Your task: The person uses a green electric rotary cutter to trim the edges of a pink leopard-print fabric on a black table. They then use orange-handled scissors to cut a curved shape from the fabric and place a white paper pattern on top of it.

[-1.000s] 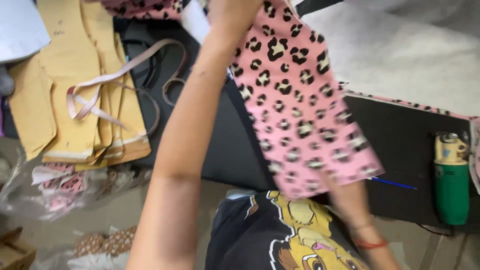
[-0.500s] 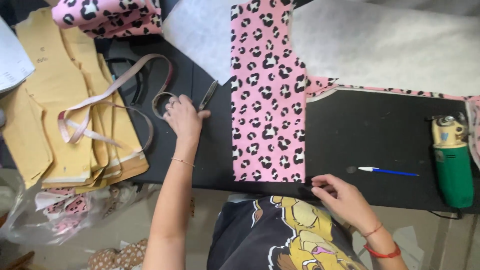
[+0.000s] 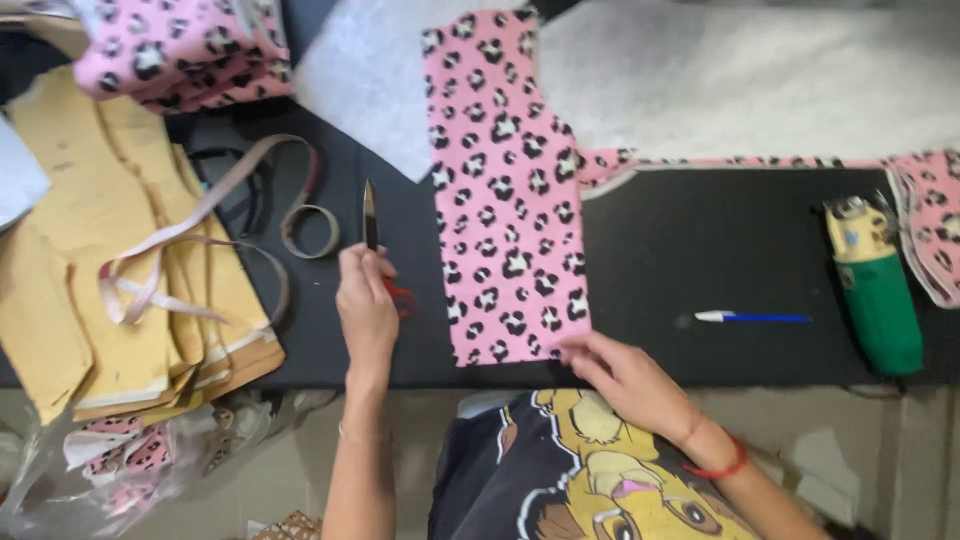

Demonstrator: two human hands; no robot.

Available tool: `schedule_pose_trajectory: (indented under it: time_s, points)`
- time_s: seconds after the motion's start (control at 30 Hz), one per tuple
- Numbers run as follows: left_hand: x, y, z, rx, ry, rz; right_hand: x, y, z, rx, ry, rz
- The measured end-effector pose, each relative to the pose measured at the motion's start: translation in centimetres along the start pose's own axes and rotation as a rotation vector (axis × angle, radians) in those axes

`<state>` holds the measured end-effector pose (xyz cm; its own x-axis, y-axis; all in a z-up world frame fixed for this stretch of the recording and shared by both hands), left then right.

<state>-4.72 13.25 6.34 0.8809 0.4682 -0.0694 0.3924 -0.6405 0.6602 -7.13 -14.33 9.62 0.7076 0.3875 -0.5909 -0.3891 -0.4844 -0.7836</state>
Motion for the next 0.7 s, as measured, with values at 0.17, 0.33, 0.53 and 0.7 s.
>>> schedule_pose_trajectory:
  time_s: [0.17,0.33,0.53,0.7]
  points:
    - [-6.4,6.8,6.8,-0.584,-0.380,-0.237,0.7,2.2,0.5,0.433,0.038,-0.036]
    - [-10.4,10.0,12.7,-1.118,-0.515,-0.303,0.1,6.2,-1.7,0.757,0.000,-0.027]
    - [-11.7,9.0,16.8,-0.809,-0.847,-0.054,-0.1,12.0,-2.0,0.850,-0.080,0.150]
    - [-13.7,5.3,15.7,0.320,-0.364,0.782,-4.3,8.7,-2.4,0.813,-0.120,0.034]
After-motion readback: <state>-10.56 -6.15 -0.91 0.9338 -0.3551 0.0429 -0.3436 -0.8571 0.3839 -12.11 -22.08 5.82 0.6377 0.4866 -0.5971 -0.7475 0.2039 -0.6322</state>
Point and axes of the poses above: each hand's wrist, its own x-axis towards the middle knuckle, its own z-axis out of the palm, y = z × x, the point moved 5 cm from there along x, towards the middle knuckle, and after that the axes turned 10 degrees about x, right-handed, at the moved point
